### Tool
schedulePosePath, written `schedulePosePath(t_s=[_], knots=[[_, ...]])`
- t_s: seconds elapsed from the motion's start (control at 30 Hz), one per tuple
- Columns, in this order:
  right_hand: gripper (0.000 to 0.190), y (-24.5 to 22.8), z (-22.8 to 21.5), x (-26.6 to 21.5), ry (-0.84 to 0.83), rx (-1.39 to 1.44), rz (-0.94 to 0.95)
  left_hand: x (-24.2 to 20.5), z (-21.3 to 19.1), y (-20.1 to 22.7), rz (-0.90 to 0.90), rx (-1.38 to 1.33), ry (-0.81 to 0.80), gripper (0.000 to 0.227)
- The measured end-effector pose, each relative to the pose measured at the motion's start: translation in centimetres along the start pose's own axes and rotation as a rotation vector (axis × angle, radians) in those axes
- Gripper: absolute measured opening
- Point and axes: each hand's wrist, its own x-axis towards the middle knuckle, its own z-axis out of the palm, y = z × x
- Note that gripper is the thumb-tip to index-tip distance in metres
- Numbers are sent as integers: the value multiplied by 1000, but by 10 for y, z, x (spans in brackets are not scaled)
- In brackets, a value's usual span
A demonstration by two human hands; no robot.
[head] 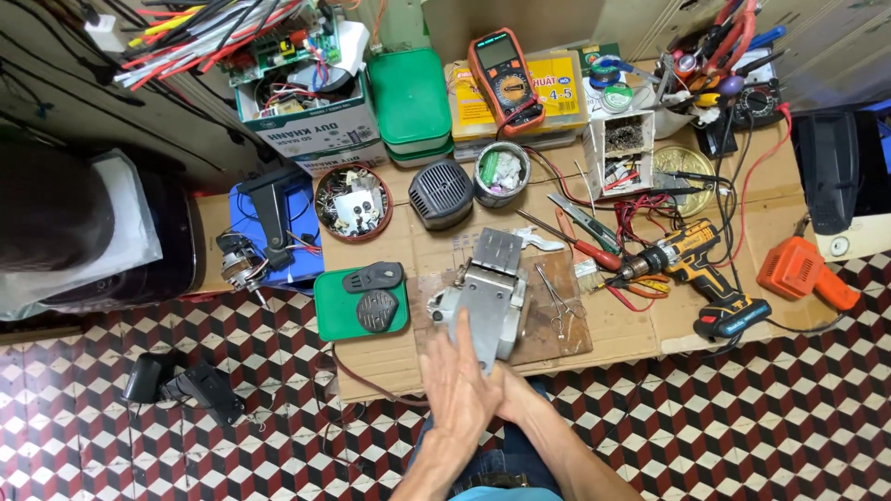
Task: The recorder disassembles and repairs an electric power planer, using a drill and screwdriver to remove and replace internal components.
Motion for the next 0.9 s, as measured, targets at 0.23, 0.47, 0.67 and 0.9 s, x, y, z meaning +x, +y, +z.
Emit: schedulePosePath(t_s=[0.23,0.47,0.67,0.9], knots=[[31,-3,-21,-29,150,110,-19,-15,-5,8,66,-145,66,89],[51,-45,85,-116,367,91,-107,-15,-13,-1,87,-308,98,79],[71,-53,106,-122,353,72,-202,-13,5,-26,-179,-664,-8,81],[67,-47,91,-101,460,124,-280,-6,38,-45,-441,-1061,-427,81]])
